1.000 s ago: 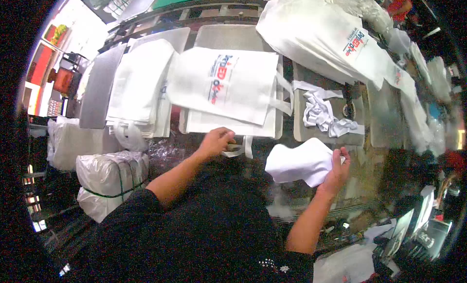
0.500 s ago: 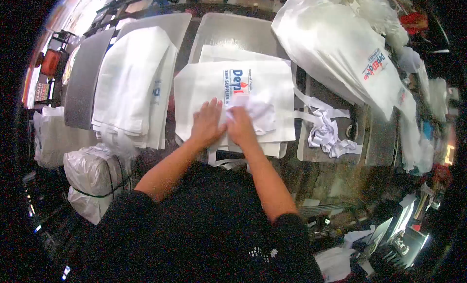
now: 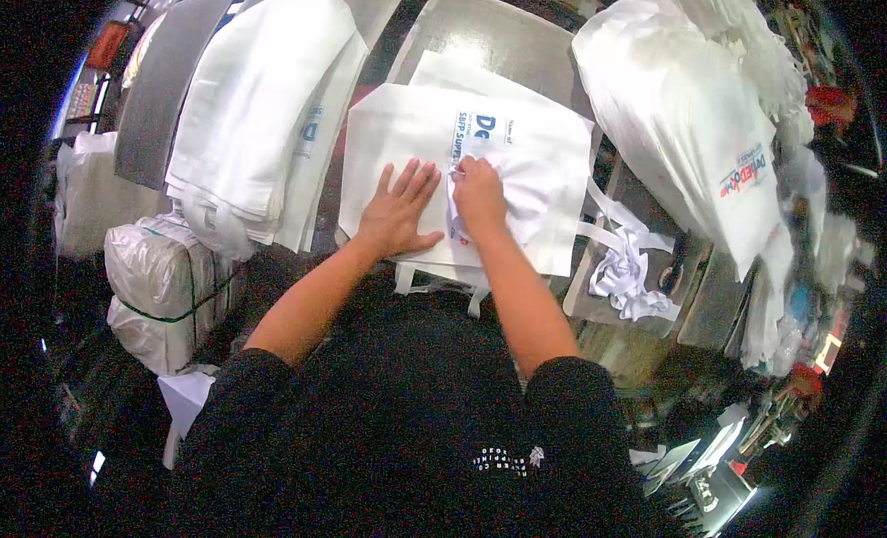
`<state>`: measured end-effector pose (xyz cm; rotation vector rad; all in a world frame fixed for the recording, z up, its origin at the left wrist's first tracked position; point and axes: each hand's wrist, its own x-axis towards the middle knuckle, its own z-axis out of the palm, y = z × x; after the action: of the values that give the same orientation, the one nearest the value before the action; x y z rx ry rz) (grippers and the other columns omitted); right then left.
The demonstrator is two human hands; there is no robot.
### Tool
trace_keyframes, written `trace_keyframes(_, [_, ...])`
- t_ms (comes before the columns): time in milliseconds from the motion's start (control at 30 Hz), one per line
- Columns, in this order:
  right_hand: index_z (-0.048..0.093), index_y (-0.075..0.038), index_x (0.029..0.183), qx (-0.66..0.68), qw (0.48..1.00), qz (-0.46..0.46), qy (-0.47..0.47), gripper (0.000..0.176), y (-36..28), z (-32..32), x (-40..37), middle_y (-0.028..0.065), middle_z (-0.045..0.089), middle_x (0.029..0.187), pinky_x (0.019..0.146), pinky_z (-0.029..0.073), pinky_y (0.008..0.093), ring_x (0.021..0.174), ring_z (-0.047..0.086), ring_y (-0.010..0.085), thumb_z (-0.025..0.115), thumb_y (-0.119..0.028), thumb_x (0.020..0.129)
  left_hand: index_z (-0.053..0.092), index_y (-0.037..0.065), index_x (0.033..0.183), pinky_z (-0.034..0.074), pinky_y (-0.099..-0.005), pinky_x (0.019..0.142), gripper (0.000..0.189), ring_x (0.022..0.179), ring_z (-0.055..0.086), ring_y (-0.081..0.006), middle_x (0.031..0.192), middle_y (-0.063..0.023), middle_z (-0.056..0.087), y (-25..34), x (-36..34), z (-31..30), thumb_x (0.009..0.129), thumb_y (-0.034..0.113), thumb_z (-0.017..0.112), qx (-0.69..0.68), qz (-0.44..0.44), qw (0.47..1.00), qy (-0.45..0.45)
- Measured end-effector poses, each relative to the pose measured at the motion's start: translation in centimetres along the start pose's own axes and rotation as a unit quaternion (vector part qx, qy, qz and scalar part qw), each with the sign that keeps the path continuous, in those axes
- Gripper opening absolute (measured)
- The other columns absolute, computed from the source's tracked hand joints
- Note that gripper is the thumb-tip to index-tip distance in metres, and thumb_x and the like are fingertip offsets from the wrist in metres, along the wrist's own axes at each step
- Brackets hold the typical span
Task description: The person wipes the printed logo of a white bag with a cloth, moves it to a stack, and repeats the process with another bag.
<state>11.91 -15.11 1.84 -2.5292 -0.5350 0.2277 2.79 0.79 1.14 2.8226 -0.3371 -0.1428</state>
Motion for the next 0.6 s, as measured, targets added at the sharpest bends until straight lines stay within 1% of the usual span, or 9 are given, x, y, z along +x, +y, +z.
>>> trace_keyframes(100, [0.062, -0.003, 0.087, -0.011, 0.999, -0.027, -0.017, 0.012, -0.3, 2.1, -4.8, 0.0185, 0.061, 0.084, 0.075, 0.048, 0.0479, 0.084, 0.059, 0.0387, 0.062, -0.015, 0.083, 0.025, 0.007, 0.15, 0.008, -0.0548, 0.116, 0.096, 0.146, 0.012, -0.0287, 0.157, -0.0113, 0.021, -0.2, -0.2, -0.2, 0.078, 0.064, 0.053, -0.009, 0.005, 1.0, 0.009])
trace_keyframes(233, [0.057, -0.003, 0.093, -0.018, 0.995, 0.017, -0.099, 0.015, 1.0, 1.0, -2.5, 0.0211, 0.058, 0.089, 0.076, 0.047, 0.0507, 0.087, 0.058, 0.0402, 0.051, -0.017, 0.09, 0.024, 0.007, 0.15, 0.008, -0.0549, 0.116, 0.096, 0.146, 0.014, -0.0291, 0.156, -0.0115, 0.021, -0.1, -0.3, 0.0, 0.078, 0.064, 0.054, -0.01, 0.009, 1.0, -0.005])
trace_keyframes(267, [0.059, -0.002, 0.092, -0.019, 1.0, -0.024, 0.003, 0.017, 0.8, 0.9, -1.0, 0.0216, 0.058, 0.088, 0.077, 0.047, 0.0504, 0.087, 0.059, 0.0407, 0.051, -0.018, 0.09, 0.025, 0.007, 0.15, 0.008, -0.055, 0.116, 0.096, 0.146, 0.015, -0.0293, 0.156, -0.0116, 0.022, -0.1, -0.2, 0.1, 0.078, 0.063, 0.055, -0.005, 0.009, 1.0, 0.005])
trace_keyframes(300, [0.059, -0.002, 0.092, -0.018, 1.0, -0.022, 0.005, 0.017, 0.5, 1.4, -1.6, 0.0216, 0.058, 0.088, 0.077, 0.047, 0.0504, 0.087, 0.059, 0.0407, 0.051, -0.018, 0.09, 0.025, 0.007, 0.15, 0.008, -0.055, 0.116, 0.096, 0.146, 0.015, -0.0293, 0.156, -0.0116, 0.022, 0.0, -0.3, 0.1, 0.078, 0.063, 0.055, -0.004, 0.011, 1.0, 0.004])
trace_keyframes(367, [0.06, -0.002, 0.092, -0.026, 0.999, 0.011, -0.031, 0.018, -0.3, 2.6, -4.0, 0.0217, 0.059, 0.089, 0.077, 0.047, 0.0497, 0.087, 0.059, 0.0405, 0.052, -0.018, 0.089, 0.026, 0.006, 0.149, 0.009, -0.0554, 0.116, 0.095, 0.146, 0.015, -0.0298, 0.156, -0.0116, 0.022, 0.0, -0.2, -0.3, 0.078, 0.062, 0.056, 0.003, 0.012, 1.0, -0.006])
trace_keyframes(433, [0.059, -0.002, 0.091, 0.01, 0.999, -0.031, -0.04, 0.017, 0.2, 1.6, -5.6, 0.0213, 0.059, 0.092, 0.078, 0.047, 0.0492, 0.089, 0.058, 0.0397, 0.053, -0.018, 0.089, 0.026, 0.006, 0.149, 0.009, -0.0556, 0.116, 0.095, 0.145, 0.015, -0.0301, 0.156, -0.0117, 0.022, -0.3, 0.1, -0.2, 0.078, 0.061, 0.056, 0.002, 0.014, 1.0, 0.007])
trace_keyframes(500, [0.058, -0.003, 0.095, -0.01, 0.995, 0.01, -0.094, 0.018, 0.7, 0.7, -5.3, 0.0205, 0.059, 0.094, 0.078, 0.047, 0.0493, 0.089, 0.058, 0.0393, 0.054, -0.019, 0.089, 0.026, 0.006, 0.149, 0.009, -0.0558, 0.116, 0.095, 0.145, 0.015, -0.0304, 0.156, -0.0117, 0.022, 0.0, -0.2, 0.2, 0.078, 0.061, 0.057, -0.008, 0.017, 1.0, 0.01])
trace_keyframes(567, [0.061, -0.002, 0.09, -0.004, 0.998, 0.028, 0.049, 0.018, 0.7, 1.4, -1.9, 0.02, 0.06, 0.088, 0.076, 0.046, 0.0485, 0.085, 0.058, 0.0401, 0.062, -0.019, 0.084, 0.025, 0.006, 0.149, 0.009, -0.056, 0.116, 0.096, 0.145, 0.015, -0.0307, 0.156, -0.0119, 0.022, -0.1, -0.2, 0.4, 0.078, 0.061, 0.057, 0.002, 0.02, 1.0, 0.013])
trace_keyframes(600, [0.06, -0.003, 0.093, 0.003, 0.998, 0.036, 0.051, 0.018, 0.3, 1.8, -1.6, 0.0199, 0.059, 0.091, 0.077, 0.047, 0.0496, 0.088, 0.059, 0.0394, 0.059, -0.019, 0.086, 0.025, 0.006, 0.149, 0.009, -0.0562, 0.116, 0.096, 0.146, 0.015, -0.0305, 0.156, -0.0121, 0.022, 0.0, -0.2, 0.3, 0.078, 0.062, 0.057, 0.02, 0.023, 0.999, 0.012])
